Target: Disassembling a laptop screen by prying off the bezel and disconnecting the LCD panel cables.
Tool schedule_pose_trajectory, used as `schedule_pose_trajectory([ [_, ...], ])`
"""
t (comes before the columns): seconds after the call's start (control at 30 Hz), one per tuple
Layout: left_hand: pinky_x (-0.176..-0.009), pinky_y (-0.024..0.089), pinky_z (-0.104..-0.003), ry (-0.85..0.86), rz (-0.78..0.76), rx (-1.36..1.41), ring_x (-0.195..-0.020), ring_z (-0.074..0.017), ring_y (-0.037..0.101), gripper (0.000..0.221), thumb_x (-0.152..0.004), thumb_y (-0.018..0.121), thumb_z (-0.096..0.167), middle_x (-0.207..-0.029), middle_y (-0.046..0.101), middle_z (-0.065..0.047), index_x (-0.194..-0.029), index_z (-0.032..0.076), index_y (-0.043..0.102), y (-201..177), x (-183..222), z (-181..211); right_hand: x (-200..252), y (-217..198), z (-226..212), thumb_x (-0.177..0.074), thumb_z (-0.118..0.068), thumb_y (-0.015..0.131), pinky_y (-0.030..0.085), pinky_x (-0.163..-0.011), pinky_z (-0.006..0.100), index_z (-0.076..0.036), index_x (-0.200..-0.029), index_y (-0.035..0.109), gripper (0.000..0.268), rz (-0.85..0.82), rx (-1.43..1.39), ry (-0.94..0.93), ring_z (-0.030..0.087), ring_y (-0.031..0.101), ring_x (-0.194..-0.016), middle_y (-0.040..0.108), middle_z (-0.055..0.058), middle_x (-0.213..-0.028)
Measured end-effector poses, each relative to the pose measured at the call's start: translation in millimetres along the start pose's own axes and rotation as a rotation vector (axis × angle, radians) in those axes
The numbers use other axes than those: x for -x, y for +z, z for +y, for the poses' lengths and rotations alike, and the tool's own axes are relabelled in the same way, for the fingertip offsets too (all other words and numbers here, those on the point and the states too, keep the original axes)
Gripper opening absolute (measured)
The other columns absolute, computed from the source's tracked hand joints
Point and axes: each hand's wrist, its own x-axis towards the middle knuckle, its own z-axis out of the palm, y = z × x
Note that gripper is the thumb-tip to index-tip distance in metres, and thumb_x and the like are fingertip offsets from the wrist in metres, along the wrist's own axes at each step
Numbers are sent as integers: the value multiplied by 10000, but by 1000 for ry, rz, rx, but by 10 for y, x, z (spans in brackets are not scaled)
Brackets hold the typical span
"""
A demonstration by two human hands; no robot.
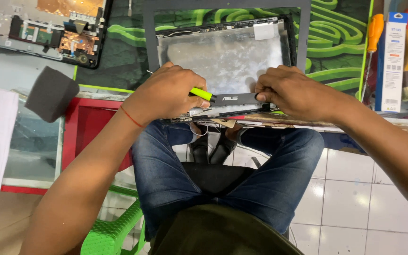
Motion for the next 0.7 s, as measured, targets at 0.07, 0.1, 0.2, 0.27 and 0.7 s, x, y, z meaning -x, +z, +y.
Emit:
schedule_pose_trajectory([
  [0.07,-945,434,-438,2,57,60,-987,-416,799,251,-1028,768,470,-866,814,-91,-1009,225,818,-36,116,-19,5,7,-20,-1163,-324,622,494,-1072,571,-28,-1128,745,322,64,7,-4,445,719,-1112,720,176,-980],
  [0.1,-945,434,-438,-8,66,57,-987,-416,799,251,-1028,768,470,-866,814,-91,-1009,225,818,83,129,-86,12,33,-42,-1163,-324,622,494,-1072,571,-28,-1128,745,322,66,13,-16,445,719,-1112,720,176,-980],
  [0.2,-889,412,-451,98,278,-11,-930,-341,779,142,-1009,792,362,-891,783,-37,-1042,225,778,293,159,-215,29,98,-9,-1069,-477,739,487,-1073,463,-71,-1153,758,415,156,126,-23,350,750,-1067,750,114,-972],
  [0.27,-884,403,-439,183,445,-16,-934,-324,744,190,-1007,818,335,-909,748,-56,-1106,178,776,298,245,-194,31,175,115,-1002,-442,823,509,-1041,428,-103,-1229,744,416,333,303,-133,306,750,-1077,740,72,-1000],
  [0.7,-918,473,-457,91,887,-227,-1046,-301,680,394,-1052,879,340,-1184,646,-72,-1319,82,747,-180,565,-513,-153,-307,-194,-1142,-291,803,410,-1143,558,-23,-1656,587,619,821,439,-271,403,603,-1514,602,196,-1658],
])
